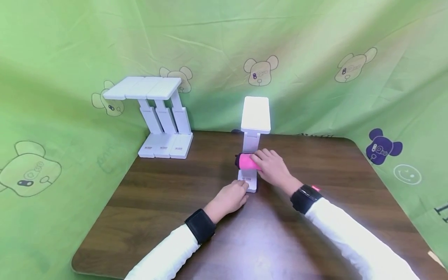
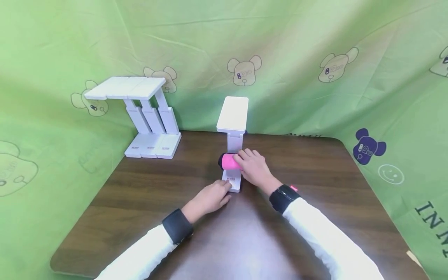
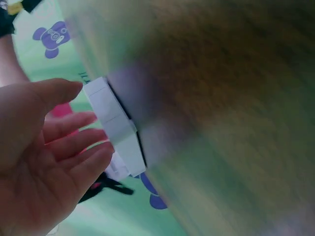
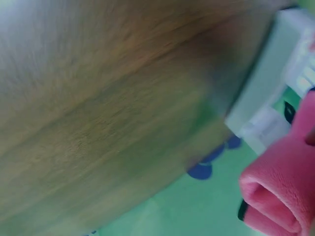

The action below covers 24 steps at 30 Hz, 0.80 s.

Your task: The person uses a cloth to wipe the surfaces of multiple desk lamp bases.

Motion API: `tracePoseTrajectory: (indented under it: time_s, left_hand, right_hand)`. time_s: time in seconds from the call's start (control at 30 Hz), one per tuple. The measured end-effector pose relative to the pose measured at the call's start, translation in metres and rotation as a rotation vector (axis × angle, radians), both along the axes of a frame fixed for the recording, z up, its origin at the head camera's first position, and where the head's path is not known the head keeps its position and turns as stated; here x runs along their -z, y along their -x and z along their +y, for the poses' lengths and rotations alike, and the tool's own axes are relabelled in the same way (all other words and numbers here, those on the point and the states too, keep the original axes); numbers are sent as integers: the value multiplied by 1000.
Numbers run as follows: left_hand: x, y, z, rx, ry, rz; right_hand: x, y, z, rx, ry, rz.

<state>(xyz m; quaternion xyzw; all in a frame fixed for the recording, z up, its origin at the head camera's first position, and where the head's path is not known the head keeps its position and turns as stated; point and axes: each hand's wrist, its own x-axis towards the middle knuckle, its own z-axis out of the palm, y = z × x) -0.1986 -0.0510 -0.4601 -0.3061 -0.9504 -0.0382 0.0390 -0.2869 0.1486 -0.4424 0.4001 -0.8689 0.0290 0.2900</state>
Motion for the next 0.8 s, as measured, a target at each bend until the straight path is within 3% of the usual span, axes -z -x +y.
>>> tracePoseTrajectory:
  time_s: [0.07, 0.13, 0.27, 0.4, 0.6, 0.8]
  left_hand:
    - [-1, -2, -3, 6, 1, -14]
    - [-2, -5, -6, 4, 3, -13]
    - [-2, -8, -10, 4, 19, 7]
    - [0, -8, -11, 9, 29, 6]
    - [-1, -6, -12, -7, 25, -29]
    - [0, -6, -12, -10, 23, -31]
  right_hand:
    - [7, 8, -7, -5, -49, 45]
    - [12, 12, -12, 0, -97, 36]
    - [17, 15, -18, 0, -136, -137]
    - [18, 16, -18, -6, -92, -312]
    - [16, 16, -17, -93, 16, -411]
    - [11, 2, -12, -183, 81, -548]
